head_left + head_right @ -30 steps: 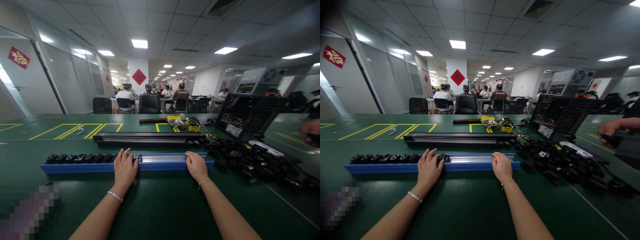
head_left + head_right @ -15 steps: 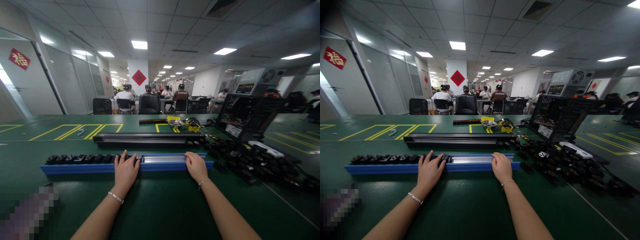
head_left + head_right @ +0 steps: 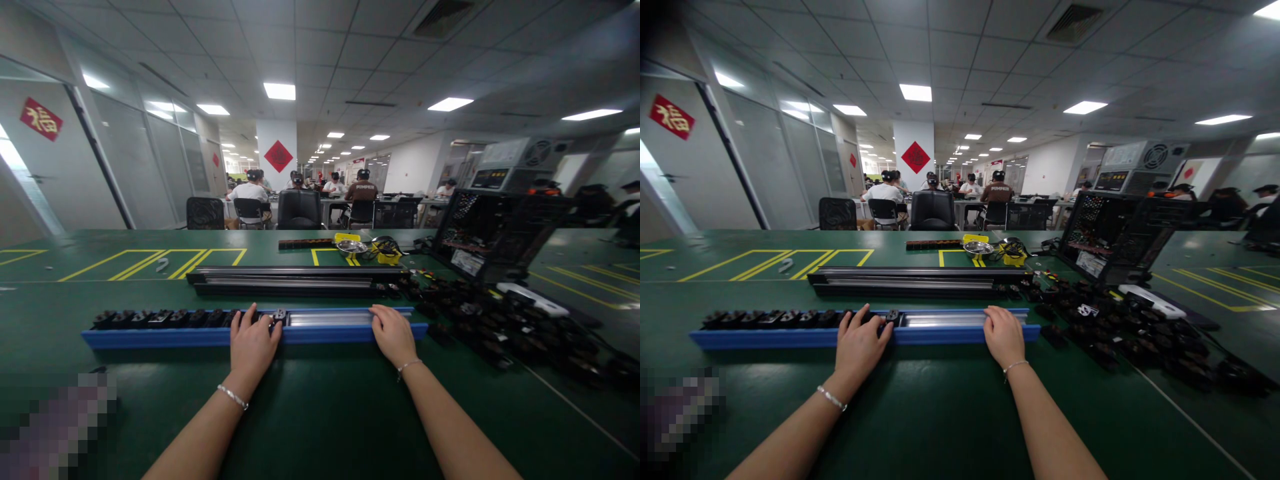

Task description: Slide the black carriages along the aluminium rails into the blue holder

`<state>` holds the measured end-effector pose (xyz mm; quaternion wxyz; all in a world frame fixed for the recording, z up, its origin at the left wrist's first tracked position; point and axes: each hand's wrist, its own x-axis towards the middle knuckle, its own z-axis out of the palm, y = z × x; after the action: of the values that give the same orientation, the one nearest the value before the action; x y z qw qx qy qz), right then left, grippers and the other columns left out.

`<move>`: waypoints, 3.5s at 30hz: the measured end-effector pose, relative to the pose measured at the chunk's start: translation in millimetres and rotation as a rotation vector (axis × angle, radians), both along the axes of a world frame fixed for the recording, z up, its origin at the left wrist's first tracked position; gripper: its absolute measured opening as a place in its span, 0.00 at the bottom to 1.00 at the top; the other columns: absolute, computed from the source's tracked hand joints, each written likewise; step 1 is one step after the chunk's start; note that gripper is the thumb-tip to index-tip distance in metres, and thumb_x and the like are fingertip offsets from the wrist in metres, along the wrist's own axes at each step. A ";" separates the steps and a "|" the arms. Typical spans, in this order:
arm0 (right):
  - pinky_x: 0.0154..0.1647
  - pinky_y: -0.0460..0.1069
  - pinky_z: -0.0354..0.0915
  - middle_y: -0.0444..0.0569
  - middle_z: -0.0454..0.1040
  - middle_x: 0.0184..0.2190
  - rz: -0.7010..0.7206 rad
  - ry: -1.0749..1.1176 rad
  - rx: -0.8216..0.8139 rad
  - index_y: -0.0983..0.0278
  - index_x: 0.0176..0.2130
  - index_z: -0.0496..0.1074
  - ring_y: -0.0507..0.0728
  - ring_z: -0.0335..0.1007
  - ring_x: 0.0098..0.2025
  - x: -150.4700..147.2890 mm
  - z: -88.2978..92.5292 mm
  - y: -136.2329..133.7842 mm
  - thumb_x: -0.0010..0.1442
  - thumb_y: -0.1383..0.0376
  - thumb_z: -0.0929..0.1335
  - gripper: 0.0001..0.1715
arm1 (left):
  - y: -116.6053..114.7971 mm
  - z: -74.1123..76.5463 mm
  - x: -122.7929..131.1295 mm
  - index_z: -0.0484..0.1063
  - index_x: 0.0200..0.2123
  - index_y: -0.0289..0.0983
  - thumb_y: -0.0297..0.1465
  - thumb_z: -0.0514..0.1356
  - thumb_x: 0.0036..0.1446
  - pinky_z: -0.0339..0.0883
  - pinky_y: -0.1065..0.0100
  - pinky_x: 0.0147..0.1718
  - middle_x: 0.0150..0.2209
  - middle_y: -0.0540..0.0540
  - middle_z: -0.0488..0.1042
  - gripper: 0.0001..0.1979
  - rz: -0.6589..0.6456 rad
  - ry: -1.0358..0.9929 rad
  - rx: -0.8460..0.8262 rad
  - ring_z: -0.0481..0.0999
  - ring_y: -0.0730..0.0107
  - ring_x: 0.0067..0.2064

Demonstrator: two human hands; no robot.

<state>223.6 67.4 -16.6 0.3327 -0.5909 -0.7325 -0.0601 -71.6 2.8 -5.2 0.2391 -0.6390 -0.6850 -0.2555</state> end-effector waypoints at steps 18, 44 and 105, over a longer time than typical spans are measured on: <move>0.52 0.53 0.59 0.50 0.74 0.45 0.007 -0.031 0.037 0.65 0.41 0.74 0.57 0.66 0.49 2.4 -5.0 4.3 0.58 0.67 0.57 0.20 | -2.3 -0.8 2.9 0.71 0.31 0.39 0.35 0.49 0.59 0.55 0.57 0.47 0.34 0.45 0.76 0.13 -0.135 -0.007 -0.029 0.71 0.60 0.43; 0.51 0.53 0.58 0.49 0.73 0.46 -0.017 -0.015 0.005 0.63 0.42 0.74 0.56 0.65 0.50 -0.2 -2.1 1.7 0.57 0.67 0.57 0.20 | -1.5 -4.2 3.2 0.73 0.34 0.40 0.34 0.50 0.59 0.52 0.55 0.46 0.34 0.46 0.78 0.12 -0.160 -0.033 -0.025 0.70 0.58 0.45; 0.49 0.53 0.59 0.49 0.74 0.45 -0.006 -0.006 0.042 0.62 0.40 0.74 0.56 0.66 0.48 1.0 -3.9 2.6 0.56 0.68 0.58 0.19 | -1.8 -9.7 12.5 0.68 0.47 0.40 0.31 0.53 0.55 0.56 0.55 0.47 0.46 0.43 0.74 0.15 -0.324 -0.100 -0.150 0.69 0.60 0.47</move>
<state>224.6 70.1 -20.6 0.3426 -0.5860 -0.7302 -0.0780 -59.1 0.9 -14.9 0.1119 -0.7436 -0.6013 -0.2703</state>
